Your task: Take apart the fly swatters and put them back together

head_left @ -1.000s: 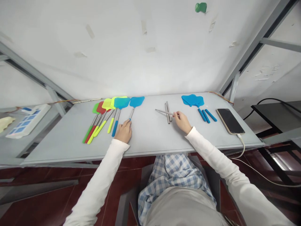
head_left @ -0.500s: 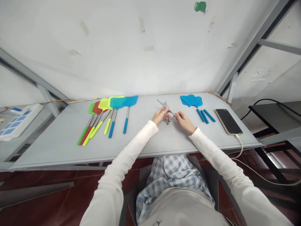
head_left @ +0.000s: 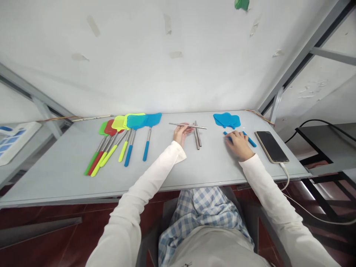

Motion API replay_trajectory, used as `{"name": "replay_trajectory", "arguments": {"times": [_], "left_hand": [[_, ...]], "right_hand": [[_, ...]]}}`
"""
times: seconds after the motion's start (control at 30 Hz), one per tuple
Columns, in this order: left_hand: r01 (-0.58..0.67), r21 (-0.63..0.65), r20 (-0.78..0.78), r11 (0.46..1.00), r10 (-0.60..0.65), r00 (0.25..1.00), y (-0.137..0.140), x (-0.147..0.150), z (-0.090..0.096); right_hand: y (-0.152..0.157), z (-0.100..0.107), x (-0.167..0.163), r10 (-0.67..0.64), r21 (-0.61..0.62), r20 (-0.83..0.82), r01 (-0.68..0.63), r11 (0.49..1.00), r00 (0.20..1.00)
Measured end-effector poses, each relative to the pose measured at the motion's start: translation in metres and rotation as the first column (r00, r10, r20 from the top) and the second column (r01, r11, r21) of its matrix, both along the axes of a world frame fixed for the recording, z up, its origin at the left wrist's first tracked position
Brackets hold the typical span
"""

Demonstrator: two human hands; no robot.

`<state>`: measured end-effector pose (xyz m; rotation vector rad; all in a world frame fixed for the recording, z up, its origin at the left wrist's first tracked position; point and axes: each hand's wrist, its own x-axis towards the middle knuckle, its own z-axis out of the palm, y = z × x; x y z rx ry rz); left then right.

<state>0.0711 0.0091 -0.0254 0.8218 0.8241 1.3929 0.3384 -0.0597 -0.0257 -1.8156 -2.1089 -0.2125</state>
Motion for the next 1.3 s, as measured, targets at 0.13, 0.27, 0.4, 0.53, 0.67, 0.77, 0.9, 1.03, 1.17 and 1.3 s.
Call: {"name": "replay_trajectory", "arguments": {"times": [0.13, 0.27, 0.4, 0.53, 0.67, 0.77, 0.9, 1.03, 1.17, 1.3], "left_hand": [[0.034, -0.001, 0.017, 0.999, -0.034, 0.999, -0.003, 0.002, 0.001], [0.053, 0.016, 0.018, 0.998, -0.054, 0.998, -0.002, 0.002, -0.001], [0.052, 0.023, 0.025, 0.998, -0.053, 0.998, -0.001, 0.000, -0.003], [0.050, 0.003, 0.034, 0.999, -0.050, 0.998, 0.000, 0.001, -0.003], [0.064, 0.001, 0.013, 0.998, -0.064, 0.998, -0.001, 0.002, -0.003], [0.055, -0.006, 0.007, 0.998, -0.055, 0.998, -0.001, 0.002, -0.003], [0.043, -0.025, 0.027, 0.999, -0.043, 0.999, 0.000, 0.001, -0.002], [0.029, -0.036, 0.033, 0.999, -0.027, 0.999, 0.001, 0.001, -0.001], [0.029, -0.024, 0.032, 0.999, -0.029, 0.999, 0.000, 0.000, -0.001], [0.057, 0.003, 0.030, 0.998, -0.057, 0.998, 0.000, -0.001, -0.001]], "right_hand": [[0.000, 0.007, -0.012, 0.093, -0.023, 0.043, -0.092, 0.995, 0.995], [0.014, 0.008, -0.013, 0.049, -0.105, 0.088, -0.040, 0.994, 0.995], [0.036, 0.016, -0.012, 0.155, -0.133, 0.007, -0.153, 0.979, 0.988], [0.047, 0.027, -0.016, 0.183, -0.064, -0.080, -0.188, 0.980, 0.980], [0.044, 0.029, -0.021, 0.218, -0.026, -0.091, -0.221, 0.975, 0.972], [0.041, 0.028, -0.021, 0.216, -0.019, -0.081, -0.218, 0.976, 0.973], [0.040, 0.029, -0.020, 0.199, -0.011, -0.060, -0.200, 0.980, 0.978], [0.037, 0.031, -0.024, 0.202, -0.009, -0.039, -0.202, 0.979, 0.979], [0.033, 0.032, -0.029, 0.201, -0.004, -0.018, -0.201, 0.979, 0.979], [0.032, 0.031, -0.032, 0.212, 0.015, -0.022, -0.211, 0.977, 0.977]]}}
